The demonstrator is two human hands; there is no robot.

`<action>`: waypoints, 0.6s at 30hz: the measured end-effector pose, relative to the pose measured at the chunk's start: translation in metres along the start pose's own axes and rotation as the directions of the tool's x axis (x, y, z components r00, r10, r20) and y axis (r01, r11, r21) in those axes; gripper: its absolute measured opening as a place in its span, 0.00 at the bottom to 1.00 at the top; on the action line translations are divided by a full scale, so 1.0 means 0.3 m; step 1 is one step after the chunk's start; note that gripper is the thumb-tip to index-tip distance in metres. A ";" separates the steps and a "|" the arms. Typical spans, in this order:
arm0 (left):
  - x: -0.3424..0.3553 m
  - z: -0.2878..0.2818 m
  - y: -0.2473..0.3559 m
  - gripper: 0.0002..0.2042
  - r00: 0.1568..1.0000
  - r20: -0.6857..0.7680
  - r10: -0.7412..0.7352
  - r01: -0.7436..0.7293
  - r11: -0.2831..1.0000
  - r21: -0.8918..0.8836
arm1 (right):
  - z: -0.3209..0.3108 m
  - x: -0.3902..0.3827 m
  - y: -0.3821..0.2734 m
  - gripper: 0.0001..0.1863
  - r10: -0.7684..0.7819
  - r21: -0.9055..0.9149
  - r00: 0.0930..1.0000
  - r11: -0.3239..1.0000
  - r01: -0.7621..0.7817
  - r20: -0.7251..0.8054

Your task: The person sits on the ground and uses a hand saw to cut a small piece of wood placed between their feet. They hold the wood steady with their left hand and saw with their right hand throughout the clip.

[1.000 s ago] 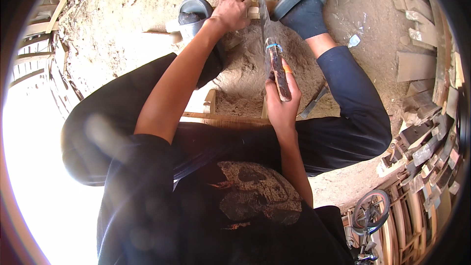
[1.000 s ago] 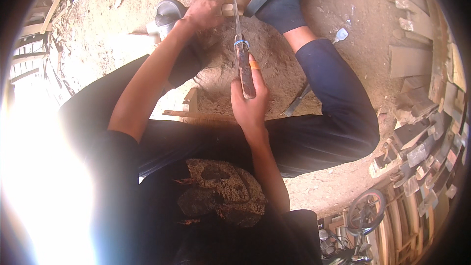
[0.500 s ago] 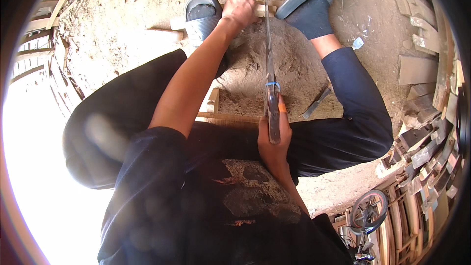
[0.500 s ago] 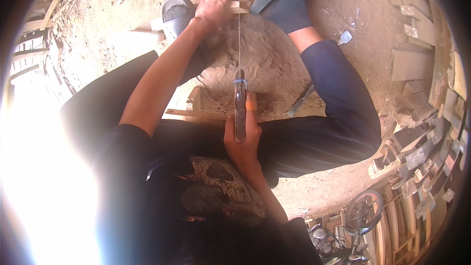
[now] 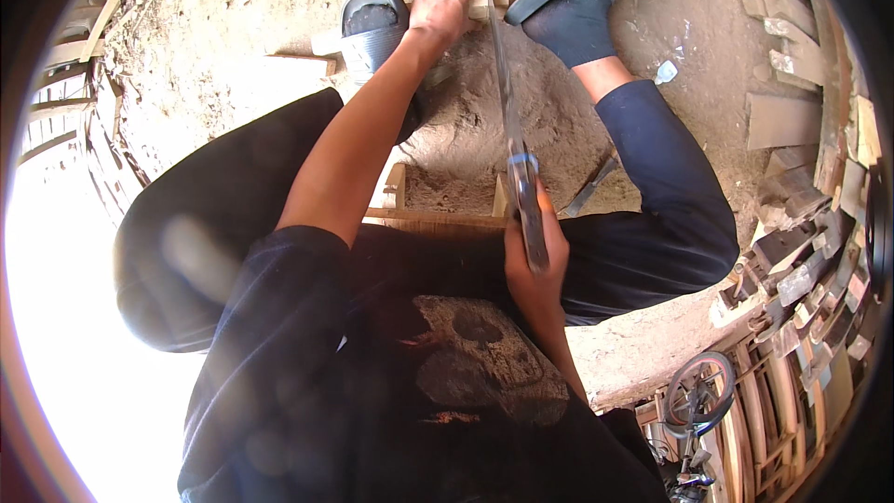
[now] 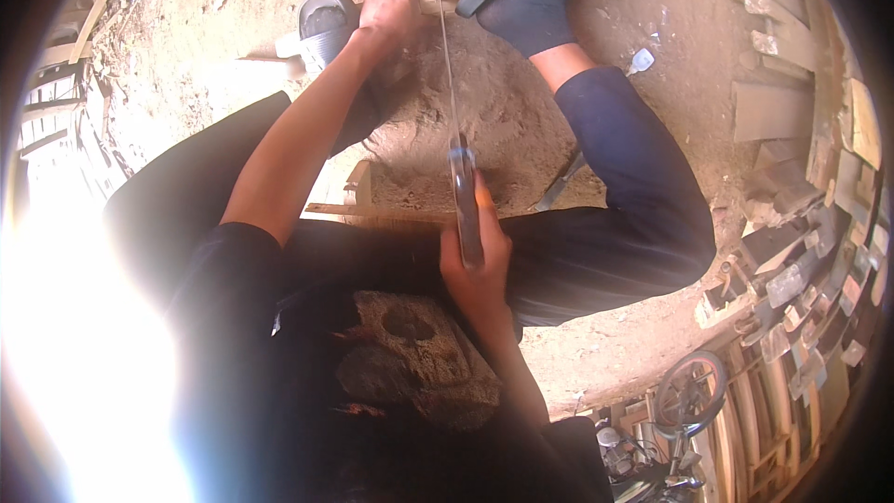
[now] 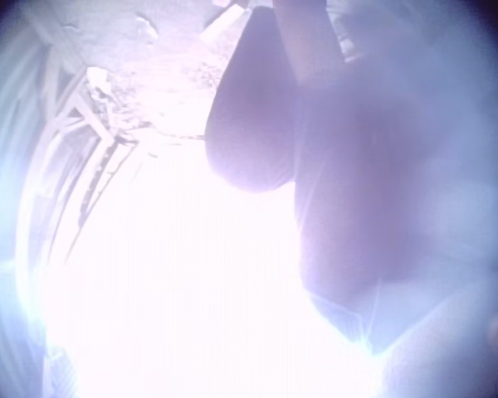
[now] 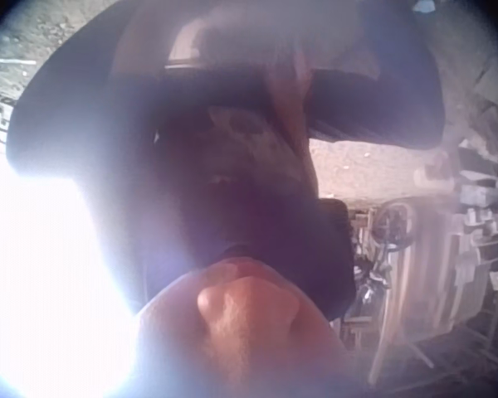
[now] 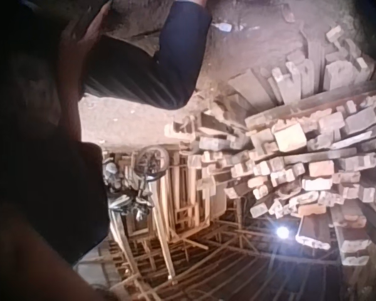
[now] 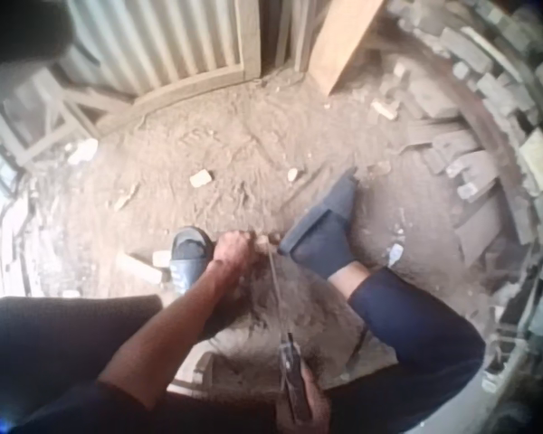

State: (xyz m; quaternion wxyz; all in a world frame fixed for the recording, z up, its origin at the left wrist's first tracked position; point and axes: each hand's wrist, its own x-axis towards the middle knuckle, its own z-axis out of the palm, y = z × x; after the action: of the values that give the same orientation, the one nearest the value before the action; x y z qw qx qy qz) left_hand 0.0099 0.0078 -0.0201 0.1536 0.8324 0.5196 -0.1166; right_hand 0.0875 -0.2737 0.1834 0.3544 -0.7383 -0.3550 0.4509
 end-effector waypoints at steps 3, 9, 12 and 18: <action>0.024 -0.029 0.032 0.17 0.997 0.035 0.071 -0.070 0.997 -0.027 | 0.022 0.039 0.006 0.28 0.052 0.033 0.997 0.998 -0.050 -0.051; 0.020 0.015 0.015 0.20 0.988 -0.121 0.094 -0.093 0.996 0.018 | -0.007 -0.074 0.049 0.31 -0.081 -0.132 0.995 0.989 0.072 -0.063; 0.006 0.008 -0.015 0.21 0.999 0.000 0.036 -0.036 0.998 -0.054 | 0.022 -0.069 0.023 0.32 0.001 -0.088 1.000 0.996 -0.003 -0.025; 0.051 -0.005 0.021 0.23 0.994 0.009 0.107 -0.106 0.991 -0.086 | -0.003 -0.065 0.006 0.32 -0.084 -0.097 0.993 0.992 0.075 -0.084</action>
State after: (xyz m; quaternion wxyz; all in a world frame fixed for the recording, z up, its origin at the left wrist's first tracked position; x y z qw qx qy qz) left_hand 0.0221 0.0185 -0.0234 0.1986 0.8508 0.4777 -0.0916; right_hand 0.0819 -0.2912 0.1900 0.3523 -0.7586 -0.3890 0.3862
